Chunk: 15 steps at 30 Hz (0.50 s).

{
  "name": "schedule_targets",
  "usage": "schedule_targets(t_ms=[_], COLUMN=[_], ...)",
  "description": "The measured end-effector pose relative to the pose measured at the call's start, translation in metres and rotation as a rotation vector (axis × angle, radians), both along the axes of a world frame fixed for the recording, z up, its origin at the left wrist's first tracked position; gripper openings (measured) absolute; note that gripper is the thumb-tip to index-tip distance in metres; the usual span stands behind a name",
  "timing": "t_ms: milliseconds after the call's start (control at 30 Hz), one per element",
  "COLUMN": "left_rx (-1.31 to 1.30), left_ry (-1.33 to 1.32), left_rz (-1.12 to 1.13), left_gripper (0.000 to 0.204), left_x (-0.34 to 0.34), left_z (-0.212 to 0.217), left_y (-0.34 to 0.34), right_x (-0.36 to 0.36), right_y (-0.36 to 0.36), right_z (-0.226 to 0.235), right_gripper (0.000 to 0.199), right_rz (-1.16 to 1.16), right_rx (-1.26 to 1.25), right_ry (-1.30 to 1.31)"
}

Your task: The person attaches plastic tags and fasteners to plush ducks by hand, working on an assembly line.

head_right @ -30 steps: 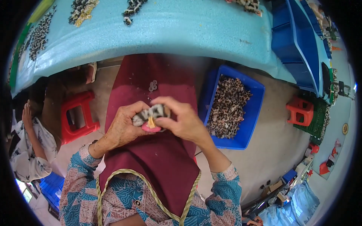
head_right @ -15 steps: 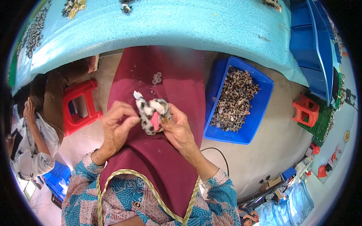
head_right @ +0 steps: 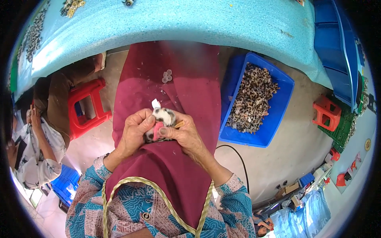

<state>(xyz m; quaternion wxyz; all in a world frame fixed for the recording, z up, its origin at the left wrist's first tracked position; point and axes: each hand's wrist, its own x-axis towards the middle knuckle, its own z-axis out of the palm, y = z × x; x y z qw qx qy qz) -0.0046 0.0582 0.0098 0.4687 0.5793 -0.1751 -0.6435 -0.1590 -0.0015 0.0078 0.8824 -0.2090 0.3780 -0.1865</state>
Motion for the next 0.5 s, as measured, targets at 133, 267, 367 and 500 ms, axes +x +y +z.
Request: schedule_targets(t_ms=[133, 267, 367, 500], left_rx=[0.170, 0.027, 0.073, 0.004], left_ry=[0.471, 0.171, 0.201, -0.096], left_rz=[0.159, 0.045, 0.011, -0.023], left_gripper=[0.018, 0.020, 0.021, 0.021], left_x=[-0.002, -0.002, 0.000, -0.003], left_z=[0.005, -0.001, 0.000, 0.003], left_y=[0.004, 0.003, 0.000, -0.002], right_x=[-0.002, -0.005, -0.006, -0.004], right_y=[0.002, 0.001, 0.000, 0.003], right_z=[-0.003, -0.008, -0.010, -0.012], right_gripper=[0.039, 0.040, 0.041, 0.043], right_rz=[-0.025, -0.060, -0.095, -0.131], right_rx=[0.032, 0.058, 0.078, 0.110], right_ry=[-0.032, -0.043, -0.146, -0.150])
